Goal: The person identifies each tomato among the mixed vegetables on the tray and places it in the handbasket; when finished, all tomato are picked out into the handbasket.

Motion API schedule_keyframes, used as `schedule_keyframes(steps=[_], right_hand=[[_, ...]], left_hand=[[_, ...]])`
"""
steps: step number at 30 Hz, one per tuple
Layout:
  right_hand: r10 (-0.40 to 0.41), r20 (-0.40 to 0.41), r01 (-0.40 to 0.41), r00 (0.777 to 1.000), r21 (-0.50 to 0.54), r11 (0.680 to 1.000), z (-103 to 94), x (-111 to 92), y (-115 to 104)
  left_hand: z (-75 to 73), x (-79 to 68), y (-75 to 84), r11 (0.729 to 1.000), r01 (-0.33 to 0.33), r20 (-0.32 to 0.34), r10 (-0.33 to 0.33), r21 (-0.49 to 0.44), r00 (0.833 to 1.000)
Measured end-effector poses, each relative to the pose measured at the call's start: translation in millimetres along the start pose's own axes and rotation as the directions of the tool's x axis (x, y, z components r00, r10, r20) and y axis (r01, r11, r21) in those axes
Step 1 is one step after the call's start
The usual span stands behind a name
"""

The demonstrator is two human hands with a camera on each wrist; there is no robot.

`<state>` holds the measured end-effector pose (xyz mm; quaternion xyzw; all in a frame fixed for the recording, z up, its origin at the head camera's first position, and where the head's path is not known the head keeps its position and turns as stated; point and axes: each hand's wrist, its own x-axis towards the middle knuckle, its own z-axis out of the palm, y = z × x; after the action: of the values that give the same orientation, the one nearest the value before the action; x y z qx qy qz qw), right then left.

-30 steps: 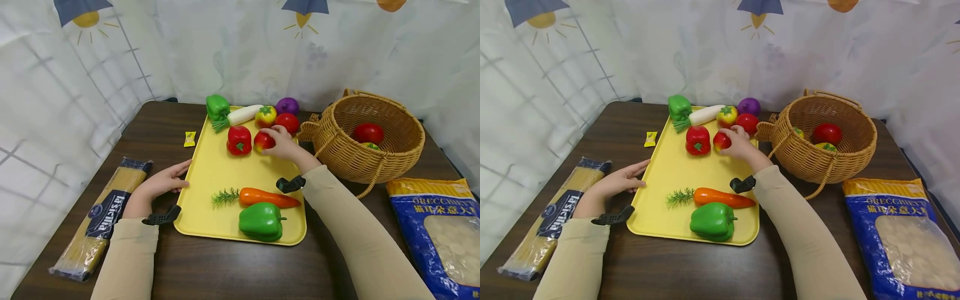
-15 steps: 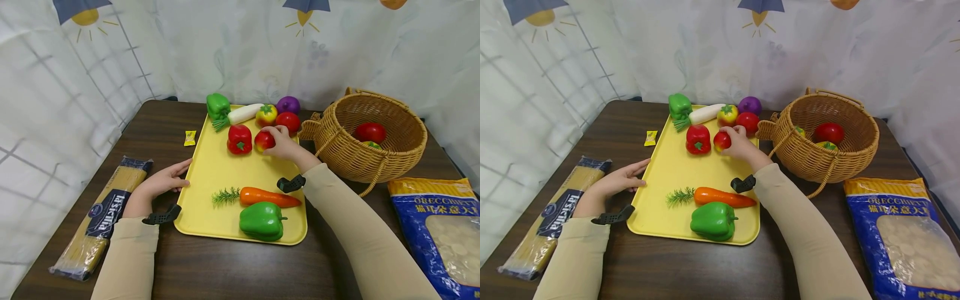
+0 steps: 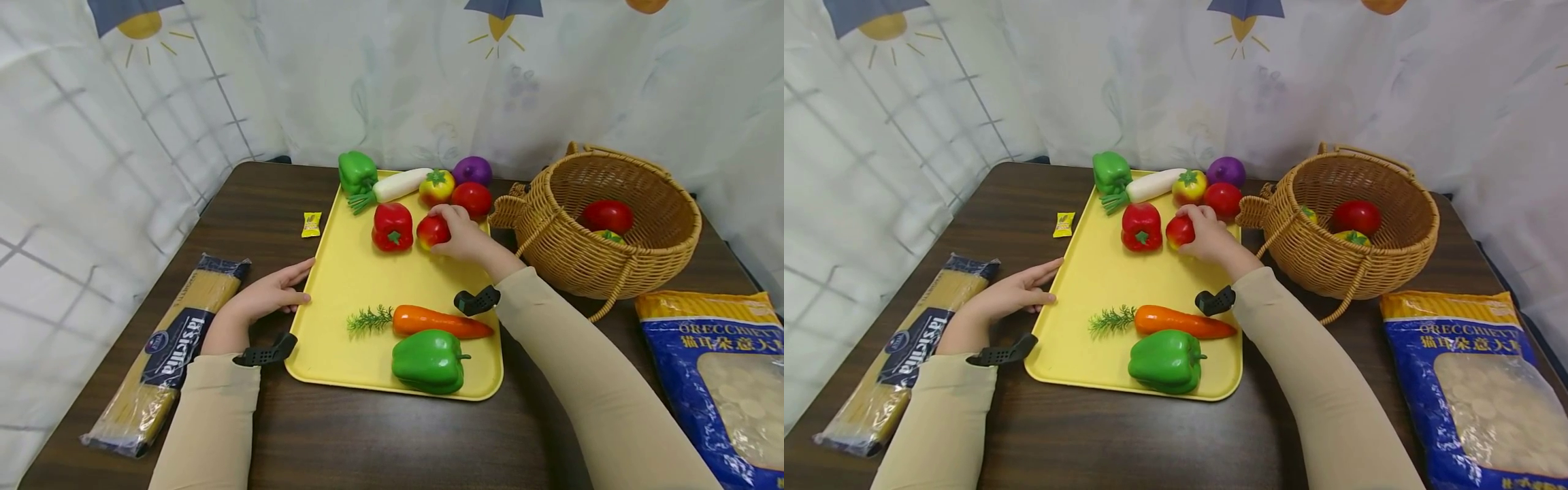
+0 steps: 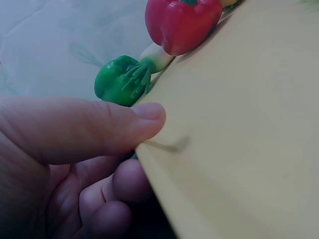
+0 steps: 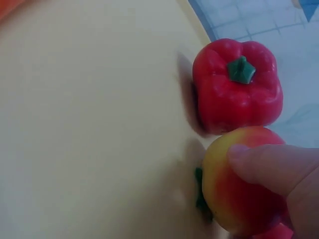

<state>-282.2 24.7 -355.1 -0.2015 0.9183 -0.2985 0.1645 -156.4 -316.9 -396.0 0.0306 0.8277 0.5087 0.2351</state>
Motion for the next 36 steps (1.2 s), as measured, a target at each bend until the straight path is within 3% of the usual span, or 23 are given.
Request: schedule_keyframes(steps=[8,18,22,28,36], right_hand=[[-0.068,-0.032,0.069,0.997,0.034,0.997,-2.8,-2,-5],[-0.159,-0.039,0.162,0.986,0.077,0.984,-10.4,-20,-19],[-0.198,-0.067,0.205,0.978,0.137,0.969,-14.5,-31,-23],[-0.189,-0.103,0.210,0.976,0.260,0.943,-17.9,-49,-25],[-0.364,-0.132,0.387,0.922,0.313,0.867,-16.2,-68,-22]], left_hand=[[-0.6,-1.3,0.0,1.000,0.005,-0.003,-0.005,0.018,1.000],[0.2,-5.3,0.7,1.000,0.007,-0.003,-0.007,0.017,1.000],[0.4,-5.6,1.4,1.000,0.009,-0.006,-0.009,0.012,1.000],[0.8,-4.0,3.4,1.000,0.004,0.000,-0.004,0.022,1.000],[1.1,-2.0,2.0,1.000,0.000,0.002,0.000,0.000,1.000]])
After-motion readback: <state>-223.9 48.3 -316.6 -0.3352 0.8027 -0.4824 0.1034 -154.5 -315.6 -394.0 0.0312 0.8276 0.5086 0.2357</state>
